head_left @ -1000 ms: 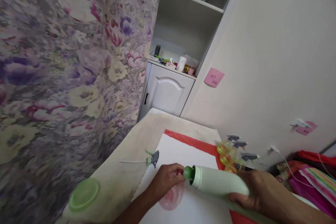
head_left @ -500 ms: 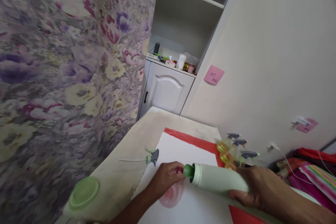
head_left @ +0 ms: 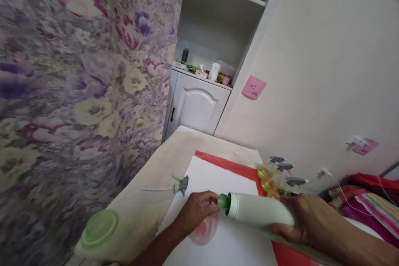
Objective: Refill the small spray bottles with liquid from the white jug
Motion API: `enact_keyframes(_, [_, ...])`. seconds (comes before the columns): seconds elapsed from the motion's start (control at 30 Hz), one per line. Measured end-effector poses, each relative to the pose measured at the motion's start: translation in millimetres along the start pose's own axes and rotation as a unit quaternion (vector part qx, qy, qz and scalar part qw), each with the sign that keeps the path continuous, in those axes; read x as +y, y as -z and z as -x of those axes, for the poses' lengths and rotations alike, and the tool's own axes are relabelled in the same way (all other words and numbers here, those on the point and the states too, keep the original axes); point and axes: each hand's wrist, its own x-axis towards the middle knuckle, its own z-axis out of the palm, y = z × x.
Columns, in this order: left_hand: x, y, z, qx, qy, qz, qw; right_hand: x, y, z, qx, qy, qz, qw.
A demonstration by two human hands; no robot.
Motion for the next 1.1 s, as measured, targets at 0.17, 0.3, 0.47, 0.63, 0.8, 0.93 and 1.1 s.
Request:
enact_keyframes(0.17, [2.6,-1.2,1.8,0.000,0.004,0.001,1.000,-0.9,1.9,-0.3,0.005,0.009,0.003,1.000])
enact_keyframes(0.3, [3.9,-1.3,2.1,-0.003,0.003,0.003,1.000,-0.1,1.6,-0.9,0.009,0.014,0.001,1.000])
enact_keyframes(0.47, [3.4,-1.3,1.3,-0.002,0.002,0.003,1.000,1.8,0.1,-1.5,0.014,0.015,0.005,1.000])
enact_keyframes(0.63, [1.3,-1.4,1.1,-0.004,0.002,0.007,1.000,3.6,-1.2,-1.1,0.016,0.023,0.017,0.999])
enact_keyframes(0.8, [1.1,-1.1,1.1,-0.007,0.003,0.008,1.000,3.3,-1.4,0.0,0.020,0.021,0.018,0.999])
enact_keyframes(0.93, [1.8,-1.3,1.6,-0.008,0.003,0.006,1.000,2.7,-0.5,-0.8,0.029,0.024,0.016,0.999])
enact_keyframes(1.1, [1.9,-1.1,1.3,-0.007,0.004,0.003,1.000,6.5,-3.1,-2.1,0.040,0.036,0.038,0.998])
